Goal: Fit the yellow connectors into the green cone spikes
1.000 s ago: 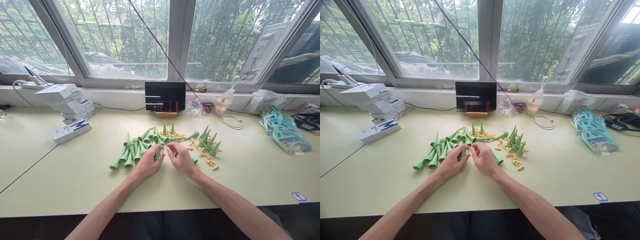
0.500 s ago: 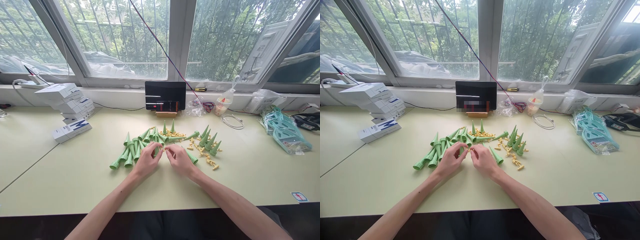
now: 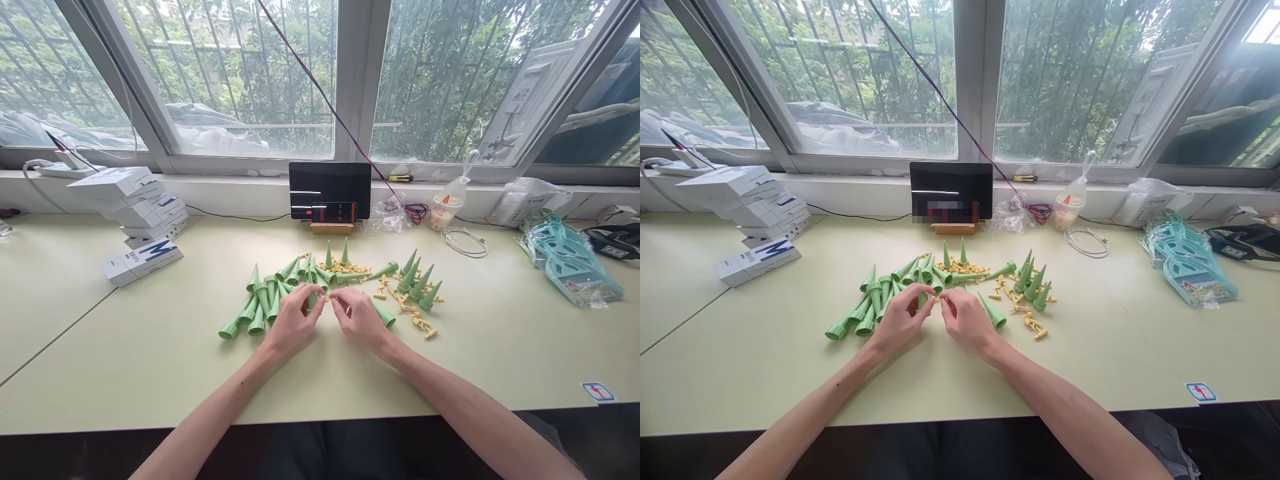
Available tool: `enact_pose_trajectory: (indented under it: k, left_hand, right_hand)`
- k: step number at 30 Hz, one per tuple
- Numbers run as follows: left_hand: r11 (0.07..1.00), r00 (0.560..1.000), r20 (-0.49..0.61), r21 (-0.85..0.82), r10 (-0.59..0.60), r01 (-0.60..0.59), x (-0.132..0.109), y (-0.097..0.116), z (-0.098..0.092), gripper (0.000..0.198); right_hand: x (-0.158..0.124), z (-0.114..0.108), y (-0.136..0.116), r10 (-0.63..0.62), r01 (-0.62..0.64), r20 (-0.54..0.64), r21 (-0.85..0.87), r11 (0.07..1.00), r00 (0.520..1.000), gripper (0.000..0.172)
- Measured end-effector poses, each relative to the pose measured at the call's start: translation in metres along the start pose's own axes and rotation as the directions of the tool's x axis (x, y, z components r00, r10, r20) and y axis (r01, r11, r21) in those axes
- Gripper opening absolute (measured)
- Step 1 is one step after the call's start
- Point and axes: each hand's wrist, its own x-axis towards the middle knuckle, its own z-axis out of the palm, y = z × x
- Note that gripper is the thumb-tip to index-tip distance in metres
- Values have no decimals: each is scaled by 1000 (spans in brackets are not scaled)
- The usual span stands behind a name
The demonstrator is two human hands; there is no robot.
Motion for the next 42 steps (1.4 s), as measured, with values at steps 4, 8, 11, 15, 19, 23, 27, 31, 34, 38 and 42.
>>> enact_pose_trajectory:
  k: [4, 8, 11, 15, 19, 23, 27, 31, 34, 38, 42]
  left_hand:
    - [1000, 1000, -5, -5, -1, 1, 0, -1, 0, 19]
    - [1000, 1000, -5, -7, 8, -8, 0, -2, 0, 18]
    - [1000, 1000, -2, -9, 8, -8, 0, -2, -1, 18]
    - [1000, 1000, 0, -17, -5, 5, 0, -2, 0, 17]
    - [1000, 1000, 6, -12, -7, 7, 0, -2, 0, 18]
    - [1000, 1000, 14, -14, 2, -2, 0, -3, 0, 17]
    - [1000, 1000, 15, -22, 11, -11, 0, -4, 0, 17]
    - [999, 1000, 14, -27, 25, -25, 0, -4, 0, 16]
    - [999, 999, 17, -32, 35, -34, 0, -3, 0, 16]
    - [999, 999, 24, -48, 24, -23, 0, -2, 0, 17]
    - [999, 999, 33, -46, 15, -14, 0, -2, 0, 18]
  right_hand:
    - [0, -1, -1, 5, -5, 8, -3, 1000, 1000, 21]
    - [0, 0, 0, -1, 1, 26, 4, 1000, 1000, 21]
    - [-1, 1, 1, 1, -2, 25, 11, 1000, 1000, 20]
    - [-1, 0, 0, 5, -5, 25, 12, 1000, 1000, 19]
    - [0, -2, -3, -9, 9, 37, 13, 1000, 999, 19]
    - [0, -2, -3, -9, 9, 43, 12, 1000, 999, 19]
    - [-1, -1, -2, 6, -7, 33, 20, 1000, 999, 18]
    - [0, -1, -1, 11, -11, 17, 20, 1000, 1000, 18]
    - [0, -1, -1, 7, -8, 11, 25, 1000, 1000, 19]
    - [0, -1, -2, 6, -7, 17, 34, 999, 1000, 20]
    - [0, -1, -2, -1, 0, 25, 40, 999, 1000, 20]
